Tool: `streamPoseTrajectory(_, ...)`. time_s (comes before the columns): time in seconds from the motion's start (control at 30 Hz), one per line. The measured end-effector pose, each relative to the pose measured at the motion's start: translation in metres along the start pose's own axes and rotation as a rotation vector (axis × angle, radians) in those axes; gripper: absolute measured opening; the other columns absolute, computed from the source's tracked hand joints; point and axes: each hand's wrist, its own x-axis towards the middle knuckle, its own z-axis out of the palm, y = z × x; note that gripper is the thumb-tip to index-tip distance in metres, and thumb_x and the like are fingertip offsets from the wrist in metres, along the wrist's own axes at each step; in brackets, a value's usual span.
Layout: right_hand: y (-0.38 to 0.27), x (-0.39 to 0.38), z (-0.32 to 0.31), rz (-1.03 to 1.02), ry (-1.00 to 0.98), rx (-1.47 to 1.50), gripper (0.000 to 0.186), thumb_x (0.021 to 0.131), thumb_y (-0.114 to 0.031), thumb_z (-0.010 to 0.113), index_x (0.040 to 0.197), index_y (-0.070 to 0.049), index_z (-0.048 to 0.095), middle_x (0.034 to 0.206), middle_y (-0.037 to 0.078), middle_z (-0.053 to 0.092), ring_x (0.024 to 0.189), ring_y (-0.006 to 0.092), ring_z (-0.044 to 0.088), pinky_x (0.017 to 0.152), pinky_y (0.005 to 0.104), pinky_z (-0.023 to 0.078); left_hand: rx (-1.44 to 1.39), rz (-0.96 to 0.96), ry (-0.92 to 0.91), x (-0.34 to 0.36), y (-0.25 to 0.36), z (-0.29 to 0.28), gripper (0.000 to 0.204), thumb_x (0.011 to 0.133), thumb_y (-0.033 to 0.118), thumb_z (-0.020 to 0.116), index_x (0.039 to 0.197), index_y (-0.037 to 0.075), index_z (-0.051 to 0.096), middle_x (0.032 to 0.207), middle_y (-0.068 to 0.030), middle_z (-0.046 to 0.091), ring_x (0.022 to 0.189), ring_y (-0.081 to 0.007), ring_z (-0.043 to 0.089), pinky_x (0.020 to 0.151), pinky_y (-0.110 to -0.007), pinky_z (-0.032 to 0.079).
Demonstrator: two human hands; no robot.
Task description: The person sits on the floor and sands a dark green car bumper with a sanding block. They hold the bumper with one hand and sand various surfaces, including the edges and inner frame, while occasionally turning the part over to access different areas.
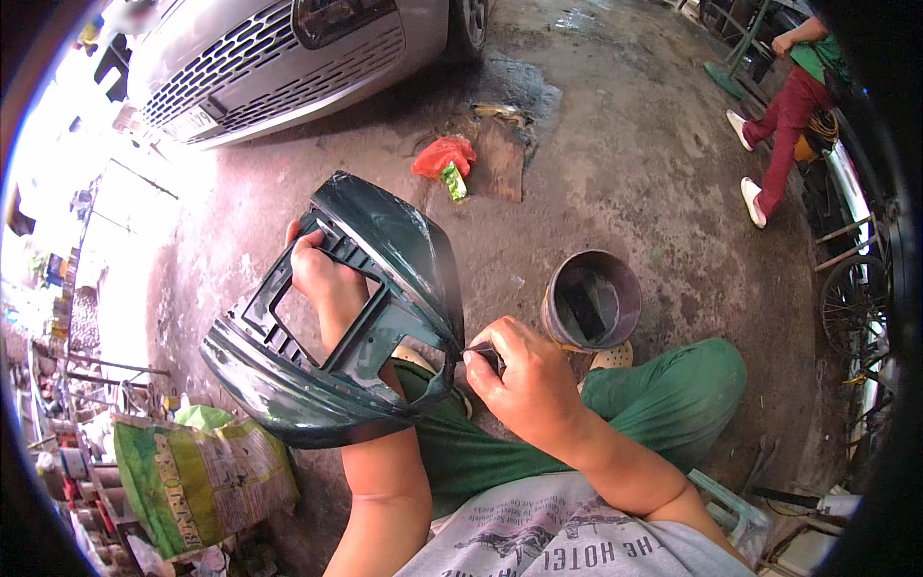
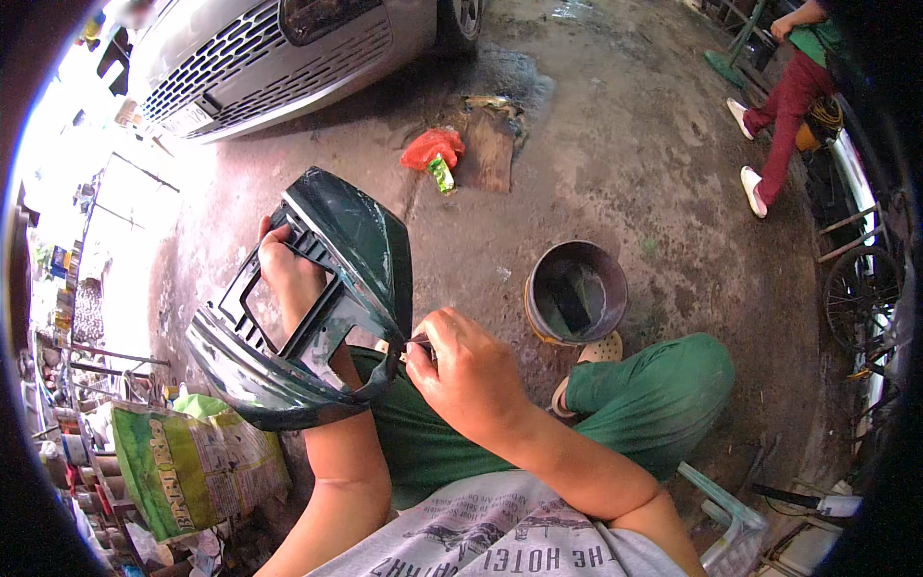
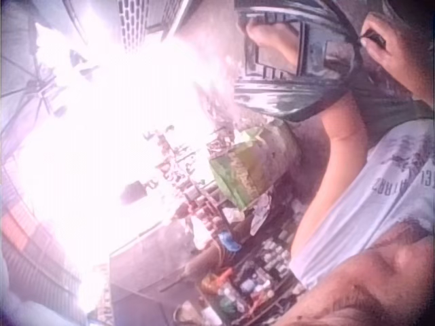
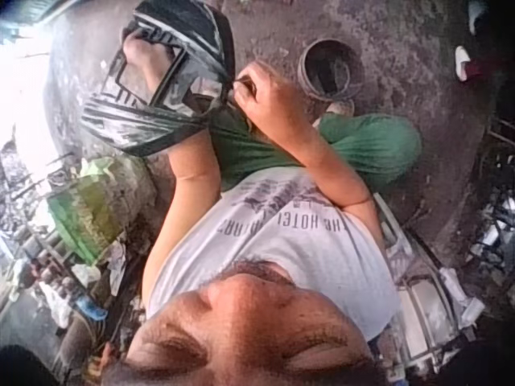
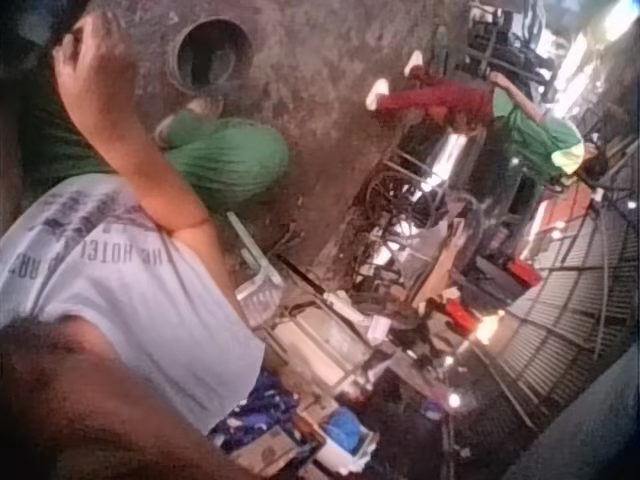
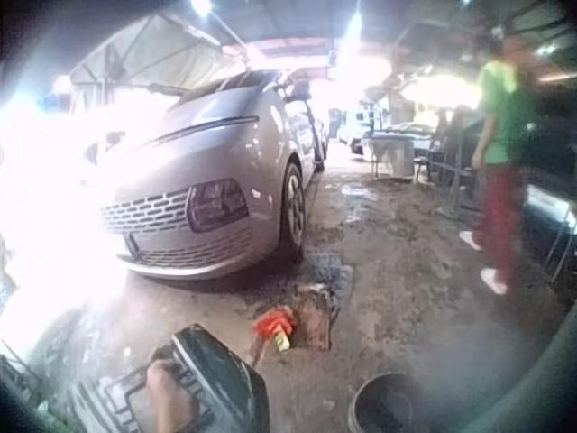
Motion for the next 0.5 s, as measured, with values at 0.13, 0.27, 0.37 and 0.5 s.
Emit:
streamPoseTrajectory(0.13,0.003,0.0,0.0,0.012,-0.029,-0.054,0.018,0.084,-0.01,0.069,0.091,-0.004,0.054,0.084,0.014,0.061,0.075,0.0368,0.064,0.063,0.0458,0.052,-0.006,0.013,-0.022,-0.012,-0.002,0.008,0.05,0.083,0.0,0.047,0.129,0.015,0.055,0.099,-0.0125,0.061,0.082,-0.0282,0.064,0.076,-0.044,0.057)
streamPoseTrajectory(0.27,-0.003,0.01,0.003,0.037,-0.063,-0.093,0.017,0.085,-0.011,0.068,0.092,-0.004,0.055,0.084,0.015,0.062,0.075,0.0382,0.064,0.064,0.0472,0.052,-0.044,-0.006,-0.043,-0.021,-0.005,0.013,0.049,0.078,-0.004,0.048,0.124,0.012,0.058,0.099,-0.0132,0.06,0.084,-0.028,0.064,0.077,-0.042,0.057)
streamPoseTrajectory(0.37,-0.001,0.017,0.012,0.019,-0.063,-0.14,0.016,0.086,-0.013,0.067,0.092,-0.004,0.055,0.085,0.016,0.063,0.075,0.0393,0.065,0.064,0.0484,0.052,-0.034,0.038,-0.044,-0.014,-0.002,0.013,0.051,0.075,-0.007,0.045,0.121,0.01,0.058,0.101,-0.0133,0.061,0.085,-0.0283,0.064,0.078,-0.041,0.057)
streamPoseTrajectory(0.5,0.006,0.012,0.002,0.044,-0.126,-0.154,0.017,0.087,-0.014,0.067,0.093,-0.003,0.056,0.086,0.018,0.063,0.076,0.0405,0.065,0.066,0.0489,0.052,-0.071,0.032,-0.074,-0.017,-0.005,0.018,0.05,0.072,-0.007,0.045,0.117,0.01,0.06,0.101,-0.0129,0.061,0.085,-0.0281,0.064,0.077,-0.041,0.058)
